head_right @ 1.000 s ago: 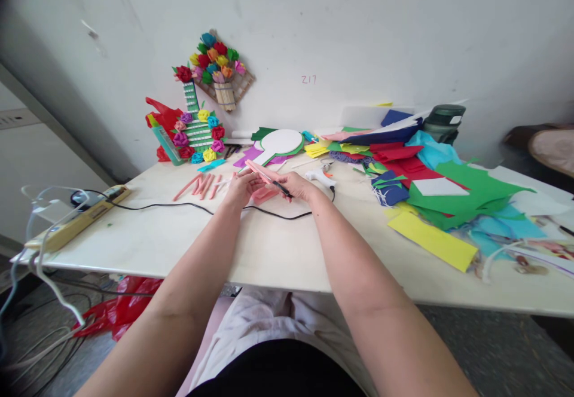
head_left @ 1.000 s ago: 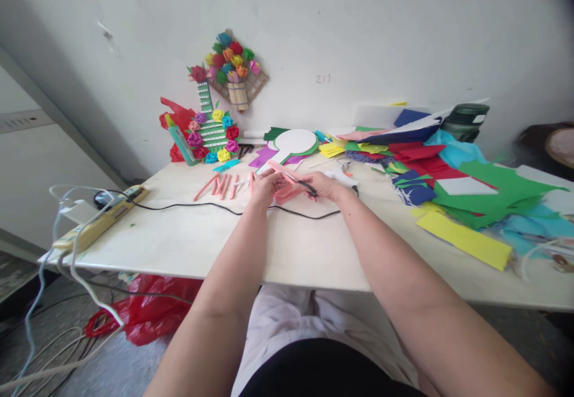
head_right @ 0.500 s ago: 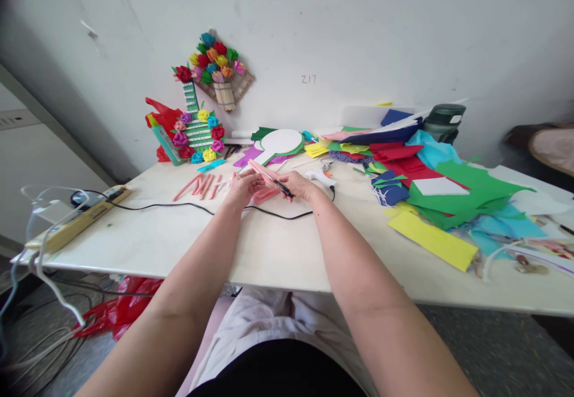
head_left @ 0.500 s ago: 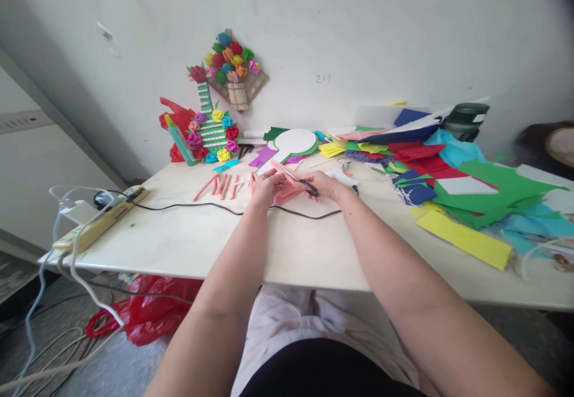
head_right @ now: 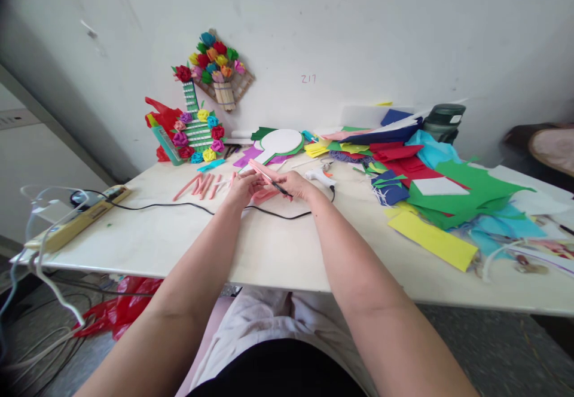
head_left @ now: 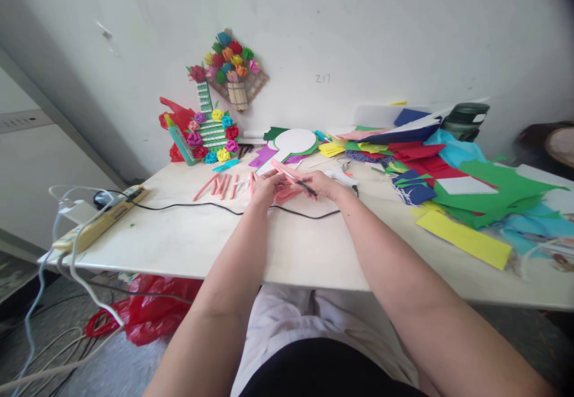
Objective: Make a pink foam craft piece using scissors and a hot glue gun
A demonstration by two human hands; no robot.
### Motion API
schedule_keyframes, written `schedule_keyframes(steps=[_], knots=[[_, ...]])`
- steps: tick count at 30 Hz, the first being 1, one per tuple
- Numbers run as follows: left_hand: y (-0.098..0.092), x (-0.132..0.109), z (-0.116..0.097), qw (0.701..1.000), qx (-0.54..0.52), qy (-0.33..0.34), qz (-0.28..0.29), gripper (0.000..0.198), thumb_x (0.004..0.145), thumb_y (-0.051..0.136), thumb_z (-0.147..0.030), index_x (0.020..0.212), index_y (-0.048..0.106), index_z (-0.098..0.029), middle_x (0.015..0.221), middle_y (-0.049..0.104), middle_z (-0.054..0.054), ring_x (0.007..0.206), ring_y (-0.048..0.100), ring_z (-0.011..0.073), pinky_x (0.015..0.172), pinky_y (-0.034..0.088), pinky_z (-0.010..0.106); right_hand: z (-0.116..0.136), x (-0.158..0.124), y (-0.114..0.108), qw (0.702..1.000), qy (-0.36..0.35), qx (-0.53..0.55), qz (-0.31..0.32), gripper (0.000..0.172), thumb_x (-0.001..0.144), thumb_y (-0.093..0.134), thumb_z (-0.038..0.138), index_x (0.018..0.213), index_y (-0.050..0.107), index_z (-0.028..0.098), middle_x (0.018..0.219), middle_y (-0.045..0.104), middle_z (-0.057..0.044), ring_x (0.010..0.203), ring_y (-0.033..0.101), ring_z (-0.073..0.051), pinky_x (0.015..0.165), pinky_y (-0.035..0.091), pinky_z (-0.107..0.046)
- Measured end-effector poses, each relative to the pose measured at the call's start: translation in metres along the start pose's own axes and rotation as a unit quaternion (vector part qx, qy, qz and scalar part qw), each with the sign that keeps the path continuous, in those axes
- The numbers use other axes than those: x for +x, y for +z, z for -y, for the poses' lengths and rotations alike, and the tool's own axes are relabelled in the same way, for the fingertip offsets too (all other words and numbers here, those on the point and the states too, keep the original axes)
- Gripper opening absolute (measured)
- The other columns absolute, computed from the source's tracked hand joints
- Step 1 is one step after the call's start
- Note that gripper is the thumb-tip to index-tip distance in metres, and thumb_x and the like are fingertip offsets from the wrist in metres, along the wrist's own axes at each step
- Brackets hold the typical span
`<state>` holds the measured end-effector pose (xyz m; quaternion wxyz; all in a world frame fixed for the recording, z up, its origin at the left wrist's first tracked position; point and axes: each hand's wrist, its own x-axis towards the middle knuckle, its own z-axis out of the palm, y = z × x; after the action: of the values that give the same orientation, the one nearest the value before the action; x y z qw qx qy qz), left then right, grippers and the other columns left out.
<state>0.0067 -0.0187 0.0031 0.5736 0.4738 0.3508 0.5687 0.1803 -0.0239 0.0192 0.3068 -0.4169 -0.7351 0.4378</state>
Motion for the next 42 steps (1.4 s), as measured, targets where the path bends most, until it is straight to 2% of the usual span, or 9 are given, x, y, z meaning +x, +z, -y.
schedule_keyframes(steps=[8, 21, 25, 35, 42], knots=[[-0.0017, 0.0014, 0.0014, 1.0, -0.001, 0.005, 0.008, 0.023, 0.059, 0.067, -0.02, 0.079, 0.059, -0.012, 0.063, 0.063, 0.003, 0.057, 0.06, 0.0111, 0.055, 0.047, 0.021, -0.0049, 0.0039, 0.0014, 1.0, -0.005, -0.006, -0.007, 0.04, 0.064, 0.069, 0.048, 0.082, 0.067, 0.012, 0.044, 0.041, 0.006, 0.035, 0.033, -0.005, 0.032, 0.03, -0.018], [-0.0016, 0.0016, 0.0009, 1.0, -0.02, 0.011, 0.01, 0.025, 0.057, 0.065, -0.015, 0.082, 0.059, -0.012, 0.063, 0.062, 0.002, 0.055, 0.059, 0.0104, 0.057, 0.048, 0.022, -0.0059, 0.003, -0.0013, 0.999, -0.038, 0.021, 0.004, 0.036, 0.065, 0.066, 0.047, 0.075, 0.066, 0.013, 0.046, 0.043, 0.006, 0.036, 0.033, -0.004, 0.034, 0.027, -0.019], [-0.0017, 0.0021, 0.0017, 1.0, -0.02, 0.006, 0.0, 0.025, 0.057, 0.065, -0.014, 0.08, 0.059, -0.011, 0.063, 0.062, 0.002, 0.054, 0.058, 0.0097, 0.057, 0.049, 0.022, -0.0062, 0.0038, -0.0004, 0.999, -0.03, 0.021, 0.0, 0.033, 0.065, 0.067, 0.045, 0.067, 0.063, 0.012, 0.045, 0.041, 0.006, 0.036, 0.034, -0.004, 0.033, 0.027, -0.018], [-0.0005, 0.0009, -0.0004, 1.0, -0.027, 0.007, 0.002, 0.025, 0.057, 0.065, -0.013, 0.082, 0.06, -0.011, 0.063, 0.061, 0.002, 0.054, 0.058, 0.0092, 0.056, 0.048, 0.021, -0.005, 0.0004, -0.0013, 0.998, -0.004, 0.058, 0.019, 0.034, 0.07, 0.065, 0.046, 0.076, 0.064, 0.012, 0.049, 0.045, 0.003, 0.037, 0.037, -0.004, 0.032, 0.029, -0.017], [-0.0016, 0.0027, 0.0026, 1.0, -0.015, 0.014, 0.019, 0.025, 0.058, 0.067, -0.016, 0.082, 0.061, -0.012, 0.064, 0.061, 0.002, 0.056, 0.058, 0.009, 0.055, 0.047, 0.02, -0.0087, 0.0049, -0.0003, 0.998, -0.014, 0.059, 0.014, 0.026, 0.07, 0.066, 0.039, 0.069, 0.061, 0.014, 0.047, 0.045, 0.004, 0.035, 0.037, -0.004, 0.032, 0.031, -0.017]])
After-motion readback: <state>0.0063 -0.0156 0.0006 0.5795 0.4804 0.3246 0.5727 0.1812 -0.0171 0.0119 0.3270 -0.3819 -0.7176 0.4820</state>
